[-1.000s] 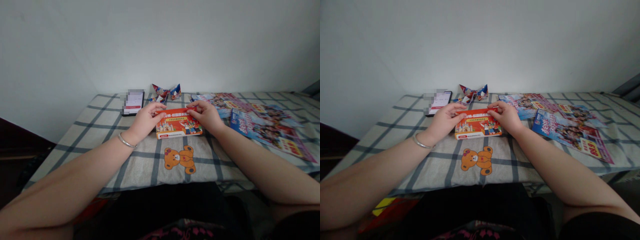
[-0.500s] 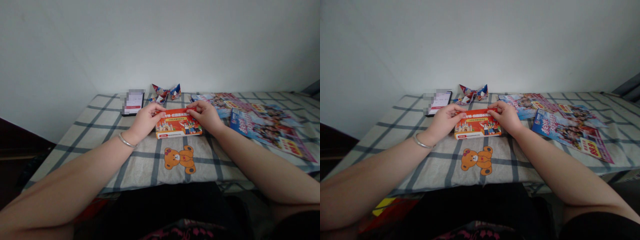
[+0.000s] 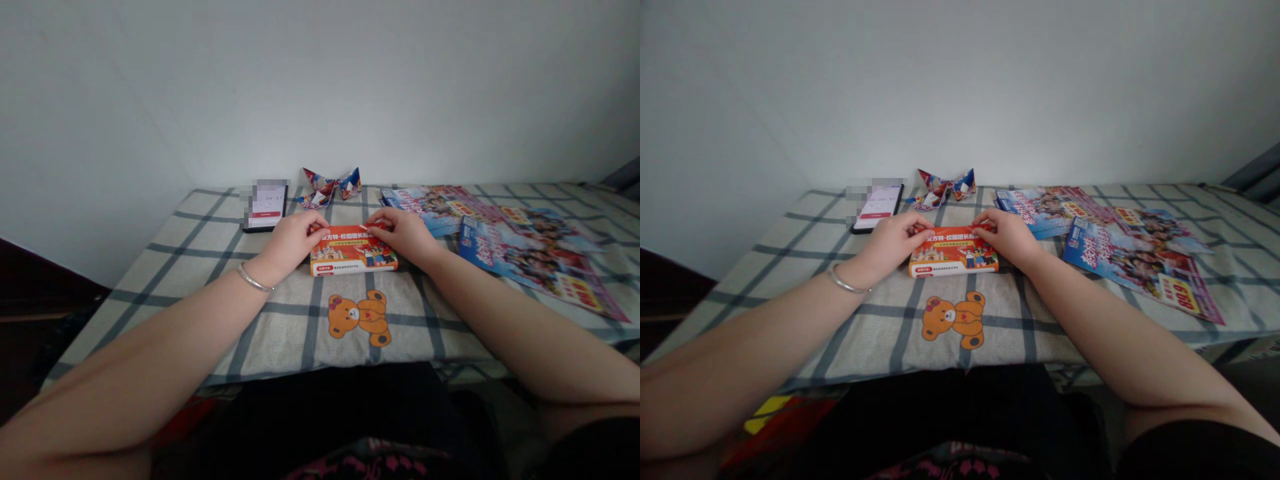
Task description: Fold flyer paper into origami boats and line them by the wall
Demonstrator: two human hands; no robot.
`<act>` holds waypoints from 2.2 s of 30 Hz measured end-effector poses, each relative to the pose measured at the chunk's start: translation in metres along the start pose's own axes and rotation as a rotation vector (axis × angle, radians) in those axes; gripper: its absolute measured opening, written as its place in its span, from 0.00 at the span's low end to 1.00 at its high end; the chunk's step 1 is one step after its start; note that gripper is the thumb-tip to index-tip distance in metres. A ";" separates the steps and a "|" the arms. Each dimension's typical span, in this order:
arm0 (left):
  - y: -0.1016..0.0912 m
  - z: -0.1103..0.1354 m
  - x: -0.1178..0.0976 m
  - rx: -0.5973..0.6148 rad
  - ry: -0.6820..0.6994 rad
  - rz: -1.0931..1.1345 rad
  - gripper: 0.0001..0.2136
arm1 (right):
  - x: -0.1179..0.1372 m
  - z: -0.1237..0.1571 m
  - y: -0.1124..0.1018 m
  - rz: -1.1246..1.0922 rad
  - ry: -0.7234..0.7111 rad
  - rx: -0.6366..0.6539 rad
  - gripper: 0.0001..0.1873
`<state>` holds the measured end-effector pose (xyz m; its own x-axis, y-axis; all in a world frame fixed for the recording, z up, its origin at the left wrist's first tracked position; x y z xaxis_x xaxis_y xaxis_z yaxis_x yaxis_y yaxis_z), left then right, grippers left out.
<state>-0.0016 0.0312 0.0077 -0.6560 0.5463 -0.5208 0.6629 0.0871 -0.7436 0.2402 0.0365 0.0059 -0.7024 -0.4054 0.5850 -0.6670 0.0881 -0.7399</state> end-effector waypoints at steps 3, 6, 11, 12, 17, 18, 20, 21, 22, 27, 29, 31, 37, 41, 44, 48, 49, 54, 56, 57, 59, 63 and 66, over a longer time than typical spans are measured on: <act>0.002 -0.002 0.003 0.024 0.010 -0.028 0.01 | -0.001 -0.002 0.002 0.054 -0.016 0.016 0.06; 0.004 -0.005 0.006 0.049 0.007 -0.050 0.02 | -0.003 -0.005 0.003 0.119 -0.033 0.052 0.07; 0.006 -0.010 0.009 0.093 0.014 -0.106 0.01 | -0.005 -0.009 0.005 0.251 -0.070 0.093 0.08; 0.006 -0.010 0.009 0.104 0.021 -0.122 0.02 | -0.006 -0.009 0.005 0.264 -0.076 0.103 0.08; 0.007 -0.011 0.009 0.135 0.057 -0.194 0.02 | -0.009 -0.011 0.007 0.268 -0.070 0.136 0.08; 0.007 -0.011 0.009 0.134 0.066 -0.207 0.02 | -0.009 -0.011 0.007 0.269 -0.070 0.135 0.07; 0.007 -0.011 0.009 0.132 0.084 -0.229 0.02 | -0.010 -0.012 0.007 0.264 -0.075 0.136 0.07; 0.007 -0.011 0.009 0.134 0.091 -0.238 0.02 | -0.011 -0.012 0.007 0.260 -0.076 0.139 0.07; 0.007 -0.011 0.009 0.137 0.096 -0.247 0.02 | -0.012 -0.012 0.007 0.255 -0.077 0.140 0.07; 0.007 -0.012 0.009 0.160 0.078 -0.270 0.02 | -0.014 -0.013 0.009 0.242 -0.103 0.132 0.07; 0.008 -0.012 0.010 0.165 0.071 -0.272 0.02 | -0.015 -0.013 0.009 0.233 -0.107 0.132 0.06; 0.009 -0.012 0.010 0.155 0.078 -0.277 0.03 | -0.015 -0.013 0.009 0.233 -0.132 0.123 0.06; 0.010 -0.011 0.008 0.115 0.239 -0.403 0.05 | -0.012 -0.015 0.006 0.289 -0.289 0.067 0.05; 0.010 -0.013 0.008 0.223 0.311 -0.447 0.08 | -0.012 -0.017 0.007 0.267 -0.368 0.170 0.06; 0.009 -0.014 0.007 0.245 0.328 -0.474 0.10 | -0.011 -0.017 0.005 0.278 -0.382 0.199 0.09; 0.007 -0.015 0.005 0.281 0.346 -0.487 0.11 | -0.008 -0.014 0.002 0.333 -0.353 0.213 0.11; 0.006 -0.015 0.004 0.293 0.353 -0.486 0.11 | -0.007 -0.013 0.002 0.346 -0.342 0.218 0.12; 0.003 -0.012 -0.002 0.314 0.363 -0.504 0.10 | 0.005 -0.006 -0.001 0.433 -0.322 0.223 0.19; 0.002 -0.009 -0.005 0.320 0.348 -0.520 0.11 | 0.010 -0.003 -0.001 0.474 -0.322 0.219 0.20; 0.002 -0.008 -0.007 0.326 0.344 -0.528 0.11 | 0.012 -0.001 -0.001 0.490 -0.326 0.220 0.20; 0.001 -0.007 -0.010 0.341 0.346 -0.543 0.11 | 0.015 0.001 -0.001 0.510 -0.336 0.220 0.21; 0.000 -0.004 -0.016 0.357 0.326 -0.568 0.12 | 0.014 0.001 0.001 0.515 -0.350 0.219 0.21; 0.000 -0.001 -0.019 0.370 0.304 -0.599 0.12 | 0.011 -0.001 0.004 0.444 -0.386 0.250 0.18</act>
<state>0.0113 0.0217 0.0182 -0.7020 0.7030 0.1139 0.0264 0.1855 -0.9823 0.2293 0.0332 0.0098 -0.7278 -0.6814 0.0772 -0.2216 0.1271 -0.9668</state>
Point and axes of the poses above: each hand's wrist, its own z-axis away from the middle knuckle, its own y-axis out of the palm, x = y × z, the point moved 2 cm from there along -z, towards the middle knuckle, and after that the axes turned 2 degrees about x, right-handed, at the moved point
